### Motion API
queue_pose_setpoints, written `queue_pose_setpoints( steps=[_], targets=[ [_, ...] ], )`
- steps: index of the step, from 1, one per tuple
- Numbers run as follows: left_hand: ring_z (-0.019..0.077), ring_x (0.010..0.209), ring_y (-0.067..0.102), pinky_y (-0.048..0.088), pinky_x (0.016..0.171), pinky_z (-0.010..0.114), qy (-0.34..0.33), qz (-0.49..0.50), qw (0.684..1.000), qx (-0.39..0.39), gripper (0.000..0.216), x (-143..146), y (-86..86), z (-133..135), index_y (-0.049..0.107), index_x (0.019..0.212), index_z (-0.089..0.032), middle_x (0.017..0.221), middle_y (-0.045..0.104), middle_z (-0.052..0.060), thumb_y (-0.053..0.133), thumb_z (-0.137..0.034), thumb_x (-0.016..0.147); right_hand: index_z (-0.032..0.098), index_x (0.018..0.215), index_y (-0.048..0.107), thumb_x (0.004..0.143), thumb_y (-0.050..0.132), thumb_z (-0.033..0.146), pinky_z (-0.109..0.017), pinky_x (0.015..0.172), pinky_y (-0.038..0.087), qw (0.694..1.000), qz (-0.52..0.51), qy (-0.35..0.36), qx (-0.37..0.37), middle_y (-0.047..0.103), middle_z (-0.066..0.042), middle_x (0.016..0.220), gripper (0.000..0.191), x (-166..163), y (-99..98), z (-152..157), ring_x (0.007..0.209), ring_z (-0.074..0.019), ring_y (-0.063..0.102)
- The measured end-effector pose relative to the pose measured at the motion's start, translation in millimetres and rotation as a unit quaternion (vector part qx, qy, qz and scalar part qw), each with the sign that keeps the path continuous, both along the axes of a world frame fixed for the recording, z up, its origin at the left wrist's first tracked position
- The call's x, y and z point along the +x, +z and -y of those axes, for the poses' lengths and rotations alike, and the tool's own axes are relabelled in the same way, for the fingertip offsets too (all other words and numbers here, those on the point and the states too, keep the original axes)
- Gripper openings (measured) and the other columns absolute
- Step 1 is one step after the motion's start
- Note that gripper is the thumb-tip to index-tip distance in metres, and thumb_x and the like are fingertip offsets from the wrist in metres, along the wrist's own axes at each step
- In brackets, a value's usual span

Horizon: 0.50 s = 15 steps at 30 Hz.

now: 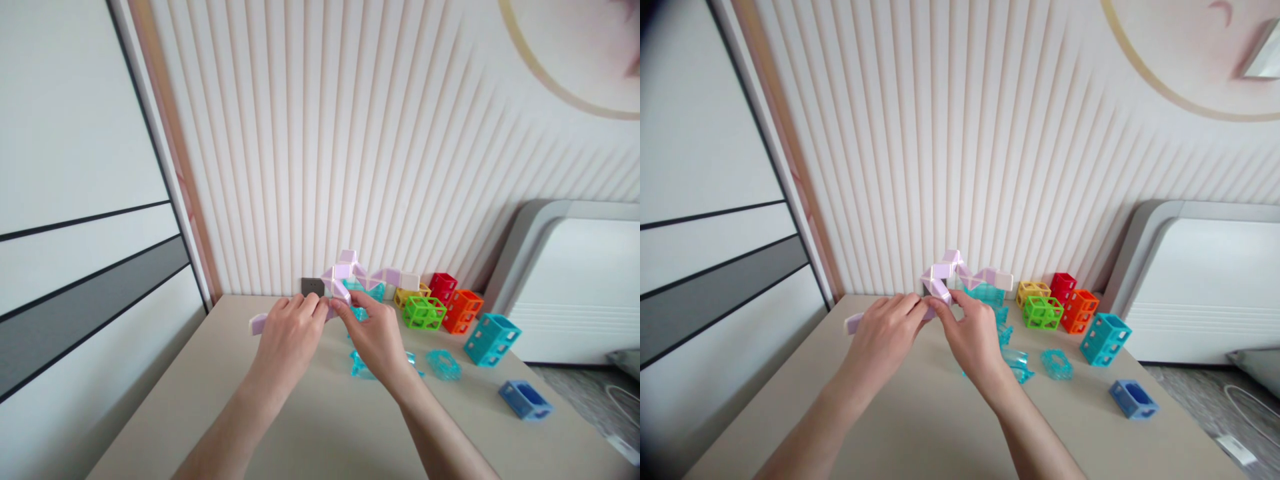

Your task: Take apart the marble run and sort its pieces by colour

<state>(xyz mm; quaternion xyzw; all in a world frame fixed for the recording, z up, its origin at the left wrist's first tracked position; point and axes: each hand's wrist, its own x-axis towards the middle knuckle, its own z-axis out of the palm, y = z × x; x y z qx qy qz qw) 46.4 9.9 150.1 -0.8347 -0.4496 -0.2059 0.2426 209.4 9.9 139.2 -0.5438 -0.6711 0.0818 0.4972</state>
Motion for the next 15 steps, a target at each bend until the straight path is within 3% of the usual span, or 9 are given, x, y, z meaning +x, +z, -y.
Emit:
queue_pose_setpoints(
  steps=[4,9,12,15],
  targets=[
    [0.0218,0.078,0.063,0.045,0.069,0.036,0.003,-0.004,0.999,0.044,0.017,0,2.7,4,0.066,0.111,-0.018,0.087,0.067,0.003,0.055,-0.014,0.098,0.019,0.083,0.070,0.096,0.054,0.049,-0.026,0.052,0.036,0.997,0.033,-0.060,0.024,0.070,-0.003,0.066,0.036,2,-1.9,0,0.050,-0.0154,0.057],
    [0.0224,0.083,0.066,0.046,0.071,0.036,-0.001,0.025,0.996,0.080,0.026,9,-4.0,9,0.061,0.123,-0.017,0.096,0.071,0.008,0.047,-0.013,0.101,0.018,0.087,0.068,0.098,0.048,0.056,-0.025,0.046,0.037,0.992,-0.122,0.017,0.002,0.061,0.001,0.057,0.045,9,-5.0,-8,0.049,-0.0151,0.054],
    [0.0239,0.084,0.068,0.048,0.071,0.035,-0.008,0.077,0.997,0.022,0.022,14,-7.3,9,0.061,0.120,-0.018,0.095,0.071,0.008,0.052,-0.023,0.101,0.018,0.097,0.069,0.099,0.050,0.054,-0.026,0.057,0.048,0.987,-0.157,0.037,0.010,0.071,-0.003,0.073,0.041,9,-6.4,-9,0.062,-0.0178,0.064],
    [0.0248,0.088,0.070,0.050,0.073,0.034,-0.040,0.143,0.984,-0.093,0.022,10,-4.4,9,0.061,0.116,-0.020,0.098,0.073,0.008,0.055,-0.033,0.100,0.021,0.108,0.069,0.101,0.049,0.049,-0.029,0.074,0.054,0.987,-0.142,0.069,0.021,0.077,-0.008,0.094,0.035,5,-7.2,-6,0.083,-0.0217,0.072]
  ],
)
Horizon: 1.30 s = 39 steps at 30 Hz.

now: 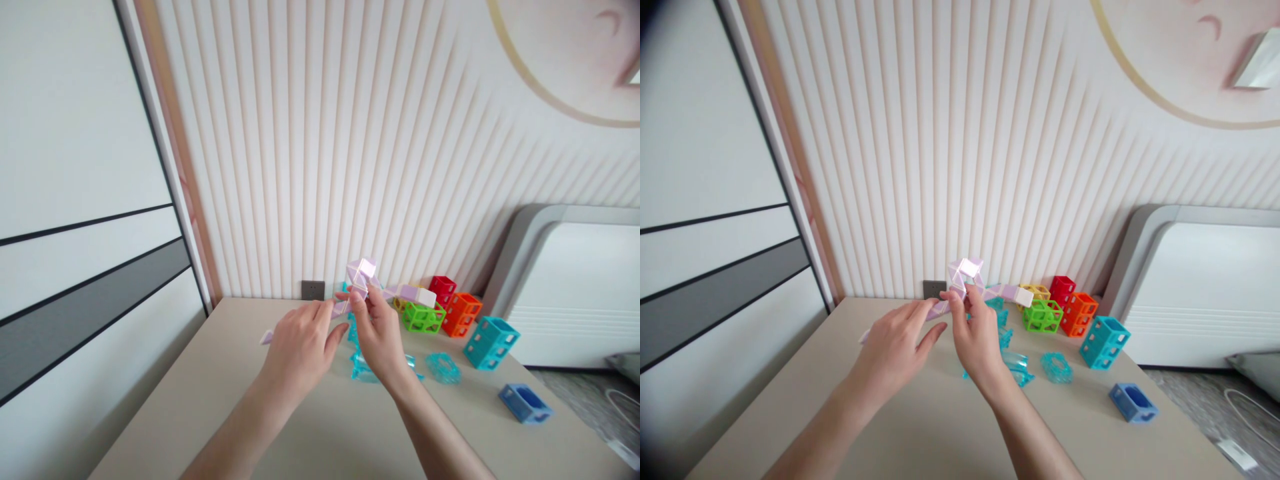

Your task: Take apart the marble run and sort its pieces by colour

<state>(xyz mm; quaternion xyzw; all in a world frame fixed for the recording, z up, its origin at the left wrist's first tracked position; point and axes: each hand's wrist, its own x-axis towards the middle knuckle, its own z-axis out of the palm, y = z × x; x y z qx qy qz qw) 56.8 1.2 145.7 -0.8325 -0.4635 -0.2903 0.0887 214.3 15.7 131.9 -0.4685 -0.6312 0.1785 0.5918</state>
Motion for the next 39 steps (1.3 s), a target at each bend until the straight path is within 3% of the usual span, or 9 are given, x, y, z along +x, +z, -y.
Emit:
queue_pose_setpoints(
  steps=[4,9,12,17,22,26,32,36,39],
  targets=[
    [0.0237,0.091,0.072,0.050,0.076,0.031,-0.067,0.082,0.986,-0.127,0.022,-9,9.3,2,0.063,0.111,-0.023,0.100,0.075,0.005,0.046,-0.034,0.103,0.024,0.120,0.066,0.103,0.046,0.045,-0.031,0.081,0.055,0.998,0.032,0.056,0.016,0.076,-0.009,0.114,0.034,-4,-2.0,5,0.097,-0.0231,0.072],
    [0.0204,0.085,0.070,0.048,0.072,0.028,-0.105,0.173,0.962,-0.184,0.032,-13,11.9,-3,0.065,0.100,-0.022,0.092,0.074,0.003,0.041,-0.043,0.105,0.023,0.129,0.061,0.105,0.042,0.043,-0.032,0.090,0.053,0.993,0.037,0.106,0.041,0.071,-0.009,0.125,0.037,-6,-1.9,8,0.106,-0.0226,0.069],
    [0.0201,0.081,0.068,0.046,0.068,0.027,-0.051,0.185,0.970,-0.151,0.024,-16,7.7,-11,0.064,0.096,-0.022,0.088,0.072,0.002,0.051,-0.043,0.101,0.021,0.129,0.061,0.104,0.044,0.043,-0.034,0.094,0.052,0.994,0.044,0.088,0.040,0.070,-0.011,0.125,0.037,-10,1.9,10,0.110,-0.0239,0.067],
    [0.0236,0.086,0.068,0.048,0.073,0.031,0.062,0.116,0.991,0.001,0.012,-20,4.9,-17,0.061,0.102,-0.021,0.093,0.070,0.005,0.059,-0.031,0.098,0.020,0.121,0.067,0.094,0.062,0.046,-0.041,0.097,0.052,0.999,0.010,0.032,0.016,0.073,-0.012,0.117,0.038,-15,4.4,12,0.109,-0.0287,0.068],
    [0.0211,0.086,0.069,0.050,0.073,0.029,0.011,0.085,0.996,0.037,0.024,-14,4.7,-12,0.054,0.125,-0.022,0.097,0.070,0.005,0.047,-0.029,0.103,0.022,0.121,0.068,0.095,0.061,0.044,-0.045,0.101,0.050,0.999,-0.010,0.030,0.036,0.072,-0.013,0.120,0.035,-14,2.0,13,0.112,-0.0297,0.066],
    [0.0223,0.090,0.070,0.052,0.075,0.031,-0.019,0.115,0.993,0.022,0.024,-13,3.4,-11,0.055,0.124,-0.022,0.099,0.070,0.005,0.046,-0.026,0.103,0.026,0.120,0.070,0.097,0.060,0.039,-0.043,0.102,0.049,0.996,0.004,0.034,0.085,0.069,-0.011,0.121,0.028,-10,2.5,15,0.116,-0.0288,0.063],
    [0.0202,0.094,0.068,0.051,0.081,0.028,-0.138,0.187,0.967,-0.101,0.023,-20,10.7,-8,0.062,0.120,-0.024,0.106,0.072,0.005,0.050,-0.027,0.100,0.026,0.112,0.072,0.097,0.058,0.046,-0.041,0.093,0.053,0.993,0.027,0.081,0.085,0.071,-0.010,0.113,0.029,10,8.8,12,0.104,-0.0283,0.066],
    [0.0143,0.069,0.060,0.047,0.062,0.024,-0.235,0.214,0.910,-0.266,0.031,-28,18.6,-2,0.067,0.113,-0.018,0.084,0.068,0.003,0.049,-0.040,0.100,0.022,0.110,0.073,0.097,0.052,0.058,-0.038,0.089,0.054,0.983,0.018,0.175,0.043,0.072,-0.012,0.114,0.043,22,14.7,10,0.104,-0.0287,0.066],
    [0.0129,0.063,0.056,0.045,0.057,0.023,-0.246,0.231,0.879,-0.336,0.040,-29,19.0,1,0.067,0.109,-0.015,0.077,0.065,0.002,0.051,-0.049,0.098,0.022,0.111,0.073,0.096,0.050,0.061,-0.036,0.083,0.056,0.977,-0.003,0.211,0.012,0.072,-0.011,0.112,0.048,23,14.9,9,0.103,-0.0284,0.066]
  ],
)
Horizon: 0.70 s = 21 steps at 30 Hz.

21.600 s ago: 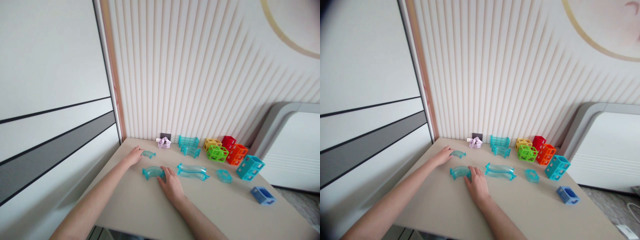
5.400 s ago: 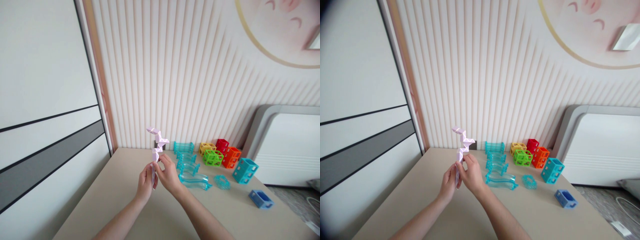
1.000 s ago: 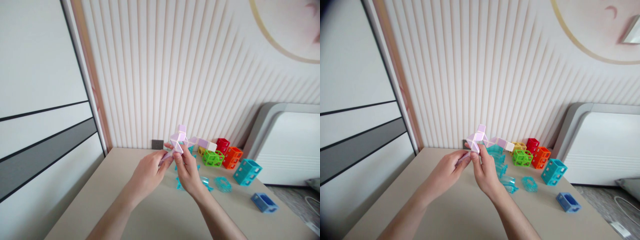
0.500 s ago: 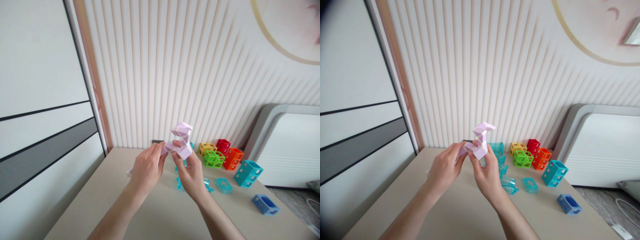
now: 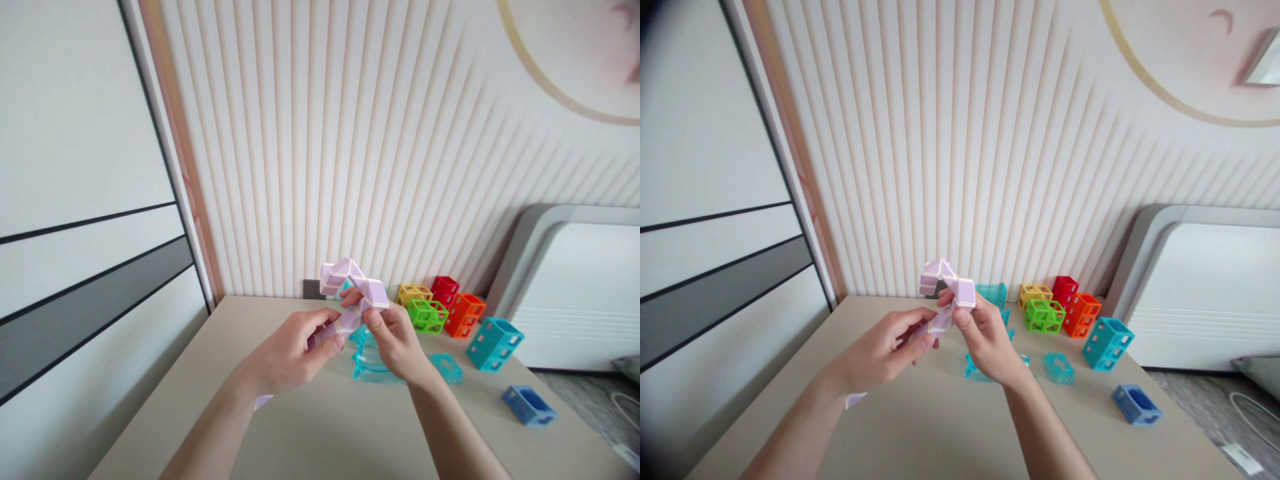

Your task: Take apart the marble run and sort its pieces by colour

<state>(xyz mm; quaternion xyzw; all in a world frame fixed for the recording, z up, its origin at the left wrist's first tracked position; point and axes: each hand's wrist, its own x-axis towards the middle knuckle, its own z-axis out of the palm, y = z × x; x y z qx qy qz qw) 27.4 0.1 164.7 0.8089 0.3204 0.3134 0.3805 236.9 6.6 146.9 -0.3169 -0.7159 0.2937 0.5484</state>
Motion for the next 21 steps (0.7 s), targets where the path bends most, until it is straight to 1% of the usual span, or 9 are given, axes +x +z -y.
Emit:
queue_pose_setpoints(
  steps=[4,6,8,10,13,14,16,19,21],
  targets=[
    [0.0133,0.065,0.058,0.047,0.060,0.024,0.013,0.027,0.999,-0.022,0.041,10,-3.8,0,0.066,0.111,-0.016,0.084,0.068,0.003,0.050,-0.051,0.098,0.024,0.119,0.071,0.097,0.047,0.063,-0.032,0.071,0.056,0.998,0.008,0.025,-0.048,0.073,-0.008,0.107,0.051,-10,-1.9,0,0.077,-0.0215,0.068],
    [0.0142,0.069,0.061,0.049,0.064,0.024,0.030,0.045,0.999,-0.009,0.037,16,-5.9,-2,0.066,0.107,-0.018,0.087,0.070,0.003,0.048,-0.049,0.100,0.024,0.118,0.070,0.098,0.047,0.060,-0.031,0.068,0.056,0.998,0.024,0.019,-0.047,0.073,-0.008,0.108,0.048,-16,-1.5,0,0.073,-0.0198,0.067],
    [0.0164,0.075,0.065,0.050,0.069,0.025,0.067,0.051,0.996,0.018,0.034,20,-8.7,-6,0.067,0.103,-0.019,0.088,0.072,0.003,0.047,-0.046,0.102,0.023,0.114,0.071,0.099,0.050,0.054,-0.031,0.074,0.055,0.999,0.036,-0.033,-0.013,0.073,-0.008,0.108,0.041,-21,-0.7,1,0.082,-0.0217,0.068],
    [0.0195,0.081,0.069,0.051,0.073,0.028,0.131,0.029,0.989,0.064,0.029,21,-12.7,-10,0.067,0.102,-0.020,0.090,0.074,0.004,0.049,-0.042,0.101,0.022,0.106,0.071,0.097,0.056,0.049,-0.032,0.082,0.053,0.992,0.054,-0.108,0.025,0.073,-0.008,0.103,0.033,-23,-0.4,1,0.090,-0.0234,0.067],
    [0.0248,0.090,0.072,0.052,0.080,0.032,0.210,-0.030,0.968,0.136,0.023,21,-19.1,-15,0.067,0.110,-0.020,0.100,0.076,0.008,0.054,-0.036,0.099,0.021,0.093,0.069,0.092,0.065,0.047,-0.031,0.078,0.051,0.974,0.093,-0.201,0.048,0.071,-0.006,0.088,0.026,-24,-0.9,1,0.083,-0.0225,0.065],
    [0.0259,0.093,0.072,0.052,0.083,0.033,0.215,-0.040,0.965,0.148,0.022,21,-20.6,-16,0.066,0.112,-0.021,0.103,0.076,0.009,0.055,-0.034,0.099,0.021,0.089,0.068,0.092,0.065,0.047,-0.030,0.076,0.050,0.968,0.101,-0.223,0.050,0.070,-0.005,0.084,0.026,-24,-1.1,1,0.079,-0.0218,0.063],
    [0.0258,0.098,0.072,0.052,0.085,0.033,0.194,-0.034,0.969,0.151,0.022,21,-22.2,-18,0.066,0.115,-0.022,0.107,0.076,0.009,0.056,-0.032,0.098,0.021,0.086,0.068,0.094,0.061,0.046,-0.029,0.072,0.049,0.963,0.109,-0.242,0.051,0.069,-0.005,0.082,0.027,-24,-0.9,2,0.077,-0.0212,0.062],
    [0.0246,0.103,0.072,0.052,0.091,0.032,0.146,0.004,0.981,0.128,0.025,21,-21.1,-19,0.065,0.121,-0.023,0.112,0.076,0.008,0.055,-0.030,0.099,0.020,0.092,0.070,0.097,0.057,0.044,-0.027,0.068,0.048,0.970,0.108,-0.214,0.043,0.070,-0.006,0.086,0.028,-22,1.0,5,0.078,-0.0208,0.062],
    [0.0245,0.106,0.070,0.052,0.093,0.033,0.109,0.025,0.988,0.104,0.029,19,-18.5,-19,0.064,0.126,-0.023,0.114,0.075,0.007,0.054,-0.032,0.100,0.019,0.100,0.071,0.099,0.054,0.044,-0.027,0.069,0.048,0.978,0.096,-0.181,0.034,0.071,-0.007,0.089,0.030,-19,2.7,6,0.080,-0.0205,0.062]
  ],
)
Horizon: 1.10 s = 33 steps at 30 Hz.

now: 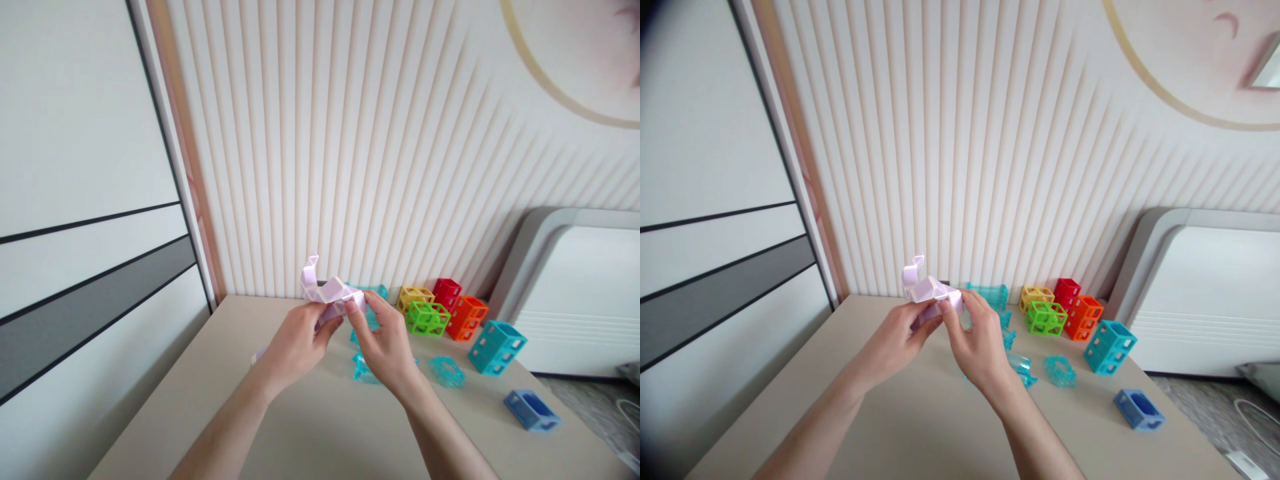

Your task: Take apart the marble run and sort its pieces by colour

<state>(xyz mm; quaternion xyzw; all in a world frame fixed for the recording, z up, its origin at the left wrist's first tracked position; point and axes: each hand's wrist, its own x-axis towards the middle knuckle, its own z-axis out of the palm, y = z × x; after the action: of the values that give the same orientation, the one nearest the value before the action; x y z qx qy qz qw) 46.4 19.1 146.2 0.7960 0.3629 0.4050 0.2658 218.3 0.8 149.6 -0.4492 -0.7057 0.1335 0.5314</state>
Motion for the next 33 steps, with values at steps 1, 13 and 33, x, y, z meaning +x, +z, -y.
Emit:
queue_pose_setpoints(
  steps=[1,13,33],
  targets=[
    [0.0243,0.107,0.069,0.052,0.093,0.033,-0.021,0.006,1.000,-0.010,0.031,-2,1.8,0,0.064,0.127,-0.023,0.114,0.075,0.007,0.053,-0.034,0.100,0.019,0.102,0.071,0.101,0.052,0.044,-0.027,0.072,0.049,1.000,-0.011,0.020,-0.005,0.071,-0.007,0.091,0.032,2,0.9,0,0.082,-0.0204,0.063],
    [0.0220,0.105,0.067,0.052,0.091,0.032,-0.169,0.010,0.979,-0.113,0.039,-25,15.4,3,0.060,0.132,-0.022,0.116,0.071,0.007,0.060,-0.027,0.094,0.020,0.113,0.071,0.103,0.041,0.054,-0.032,0.085,0.053,0.960,-0.132,0.221,-0.107,0.073,-0.009,0.111,0.046,12,6.3,5,0.102,-0.0247,0.067],
    [0.0218,0.084,0.068,0.052,0.071,0.033,0.195,-0.297,0.865,0.355,0.031,-16,0.7,-5,0.047,0.134,-0.016,0.098,0.068,0.007,0.047,-0.024,0.104,0.016,0.106,0.066,0.100,0.049,0.054,-0.025,0.069,0.048,0.975,-0.064,0.139,-0.161,0.065,-0.002,0.080,0.042,-8,1.1,-1,0.073,-0.0166,0.060]
  ],
)
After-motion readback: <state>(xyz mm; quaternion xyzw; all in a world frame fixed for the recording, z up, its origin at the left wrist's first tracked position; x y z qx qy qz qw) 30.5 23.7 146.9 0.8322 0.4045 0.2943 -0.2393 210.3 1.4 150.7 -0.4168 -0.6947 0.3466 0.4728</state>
